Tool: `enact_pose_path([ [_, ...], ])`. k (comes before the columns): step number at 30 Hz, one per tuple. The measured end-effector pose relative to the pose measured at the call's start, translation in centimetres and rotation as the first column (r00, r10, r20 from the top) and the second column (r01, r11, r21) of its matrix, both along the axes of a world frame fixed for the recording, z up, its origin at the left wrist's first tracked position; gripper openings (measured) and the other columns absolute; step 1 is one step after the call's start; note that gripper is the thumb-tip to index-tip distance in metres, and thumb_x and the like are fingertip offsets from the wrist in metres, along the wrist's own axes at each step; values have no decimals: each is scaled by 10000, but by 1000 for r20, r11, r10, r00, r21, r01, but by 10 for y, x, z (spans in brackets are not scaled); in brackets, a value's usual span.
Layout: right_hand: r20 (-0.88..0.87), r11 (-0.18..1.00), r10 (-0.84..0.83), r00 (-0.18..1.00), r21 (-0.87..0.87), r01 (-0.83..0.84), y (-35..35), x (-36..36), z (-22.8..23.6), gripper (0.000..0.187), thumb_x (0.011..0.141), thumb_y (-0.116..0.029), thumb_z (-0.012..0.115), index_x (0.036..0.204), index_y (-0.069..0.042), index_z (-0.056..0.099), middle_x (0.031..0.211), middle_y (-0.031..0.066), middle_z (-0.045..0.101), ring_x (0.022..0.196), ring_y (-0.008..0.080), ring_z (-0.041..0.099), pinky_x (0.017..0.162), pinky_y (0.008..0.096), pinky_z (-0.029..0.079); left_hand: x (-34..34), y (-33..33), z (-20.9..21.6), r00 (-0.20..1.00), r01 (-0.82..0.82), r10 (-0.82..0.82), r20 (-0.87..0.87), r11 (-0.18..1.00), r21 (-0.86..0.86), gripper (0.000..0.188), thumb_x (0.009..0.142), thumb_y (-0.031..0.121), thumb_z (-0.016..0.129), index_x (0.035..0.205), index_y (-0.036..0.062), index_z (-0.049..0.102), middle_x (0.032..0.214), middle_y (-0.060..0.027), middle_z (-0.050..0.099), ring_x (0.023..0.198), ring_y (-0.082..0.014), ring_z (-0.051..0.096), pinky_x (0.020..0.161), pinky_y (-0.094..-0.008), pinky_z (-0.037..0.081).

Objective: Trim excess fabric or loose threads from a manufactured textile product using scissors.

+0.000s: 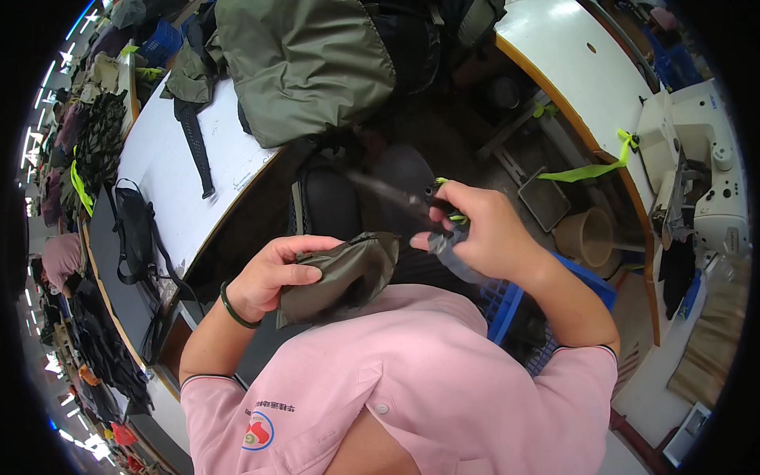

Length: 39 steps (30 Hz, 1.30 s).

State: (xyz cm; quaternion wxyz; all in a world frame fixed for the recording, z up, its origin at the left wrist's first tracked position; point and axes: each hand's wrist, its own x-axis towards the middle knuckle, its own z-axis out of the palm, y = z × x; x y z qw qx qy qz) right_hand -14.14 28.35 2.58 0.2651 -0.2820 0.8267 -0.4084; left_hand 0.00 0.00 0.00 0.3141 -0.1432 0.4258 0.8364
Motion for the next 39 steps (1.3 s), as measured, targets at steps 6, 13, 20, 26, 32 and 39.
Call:
enact_pose_path([
  [6,-712,959,281,644,174,-225,16,-14,8,276,655,-137,785,834,-43,597,741,94,593,706,296,614,602,386,496,0,0,-3,998,-46,42,38,993,106,492,861,-62,593,1349,-11,559,1278,-120,631,1127,-182,628,1010,-310,484],
  [13,-761,936,350,547,255,-243,10,-18,19,243,682,-131,767,808,-51,575,746,81,584,732,269,615,620,368,501,-1,-2,0,997,-57,49,60,987,148,499,860,-61,590,1355,-12,552,1295,-127,621,1134,-190,628,1004,-316,493],
  [20,-793,939,332,510,227,-258,2,-16,12,227,694,-122,756,792,-56,562,730,67,570,722,253,606,624,358,502,0,-2,0,994,-85,71,79,980,182,506,852,-69,599,1353,-13,553,1294,-131,622,1125,-192,635,995,-319,501],
  [26,-819,948,299,489,194,-254,-3,-16,6,218,697,-116,755,796,-58,569,730,62,572,720,244,608,630,351,504,1,-2,0,994,-90,78,79,982,166,508,853,-64,610,1354,-6,555,1260,-134,640,1093,-185,646,983,-309,506],
  [32,-834,950,294,468,200,-240,-3,-16,5,203,706,-108,752,794,-60,575,728,58,571,718,235,608,631,343,505,1,-2,-3,994,-93,83,71,984,149,506,851,-62,617,1351,-2,560,1247,-126,647,1086,-174,645,978,-301,505],
  [39,-815,950,304,494,223,-217,1,-19,-1,196,721,-111,761,783,-67,580,688,60,565,678,251,606,600,346,499,2,-2,-4,995,-83,72,72,984,159,509,849,-63,614,1352,-7,557,1261,-127,640,1105,-182,638,993,-308,497],
])
